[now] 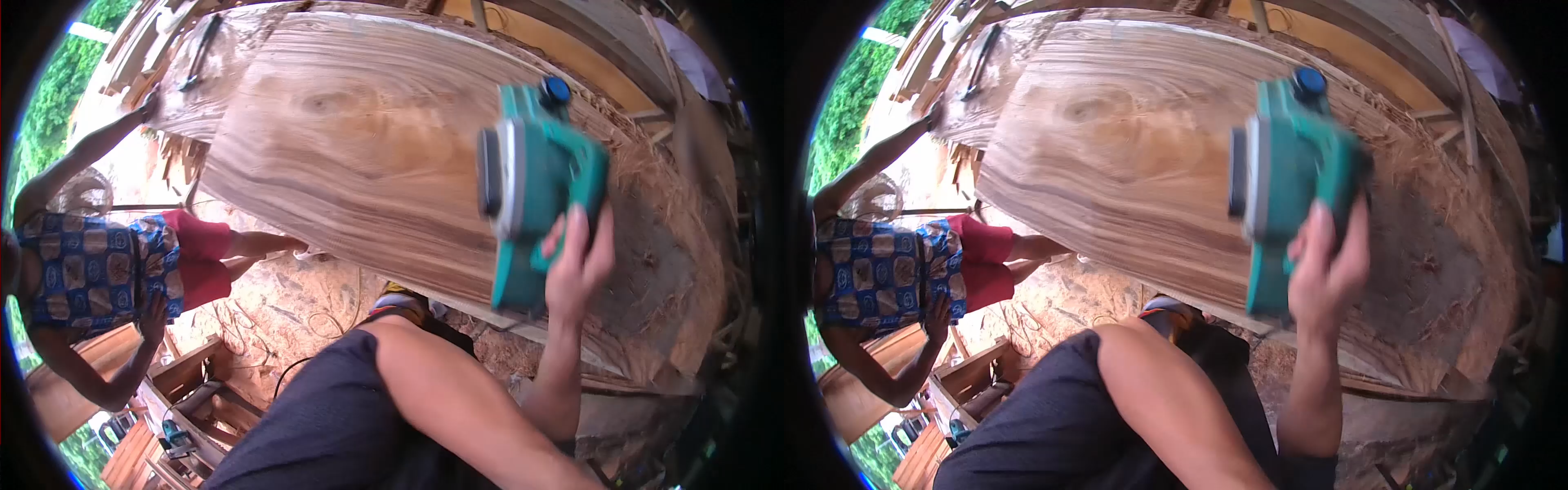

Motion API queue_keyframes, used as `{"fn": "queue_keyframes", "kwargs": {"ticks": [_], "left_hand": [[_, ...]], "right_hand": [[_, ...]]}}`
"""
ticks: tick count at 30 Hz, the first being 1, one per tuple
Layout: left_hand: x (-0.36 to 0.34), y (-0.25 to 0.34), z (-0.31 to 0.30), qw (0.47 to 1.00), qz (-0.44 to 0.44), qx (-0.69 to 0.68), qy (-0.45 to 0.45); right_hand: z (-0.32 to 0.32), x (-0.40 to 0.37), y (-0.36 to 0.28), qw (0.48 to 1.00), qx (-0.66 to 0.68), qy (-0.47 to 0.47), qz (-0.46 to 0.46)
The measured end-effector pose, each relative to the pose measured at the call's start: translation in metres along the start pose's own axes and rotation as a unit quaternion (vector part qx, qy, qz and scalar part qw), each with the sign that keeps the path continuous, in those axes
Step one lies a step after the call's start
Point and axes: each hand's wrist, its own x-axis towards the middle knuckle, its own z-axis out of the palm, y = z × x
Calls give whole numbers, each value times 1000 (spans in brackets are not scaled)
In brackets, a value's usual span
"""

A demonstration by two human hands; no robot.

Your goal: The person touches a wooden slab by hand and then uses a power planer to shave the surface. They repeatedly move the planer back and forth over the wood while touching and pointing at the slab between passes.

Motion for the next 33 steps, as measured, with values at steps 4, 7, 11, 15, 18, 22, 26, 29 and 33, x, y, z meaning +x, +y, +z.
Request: {"fn": "queue_keyframes", "kwargs": {"ticks": [4,7,11,15,18,22,26,29,33], "left_hand": [[19,43,-71,989,38,132,51],[23,96,-200,972,9,202,115],[-13,142,-319,776,-132,465,404],[-56,142,-386,555,-228,712,365],[-75,135,-408,330,-244,859,305],[-87,129,-413,296,-307,861,278],[-93,126,-415,287,-306,859,292],[-93,125,-414,289,-311,854,300],[-96,123,-416,284,-307,857,301]], "right_hand": [[32,108,14,999,3,-18,-28],[28,114,15,997,-14,-28,-72],[-7,35,2,998,-3,-49,-46],[-68,-101,-5,997,15,-67,28],[-117,-210,10,995,-26,-72,58],[-128,-238,8,993,-53,-76,76],[-104,-189,11,991,-78,-76,77],[-67,-121,5,995,-53,-50,72],[-17,-12,0,1000,-27,-11,8]]}}
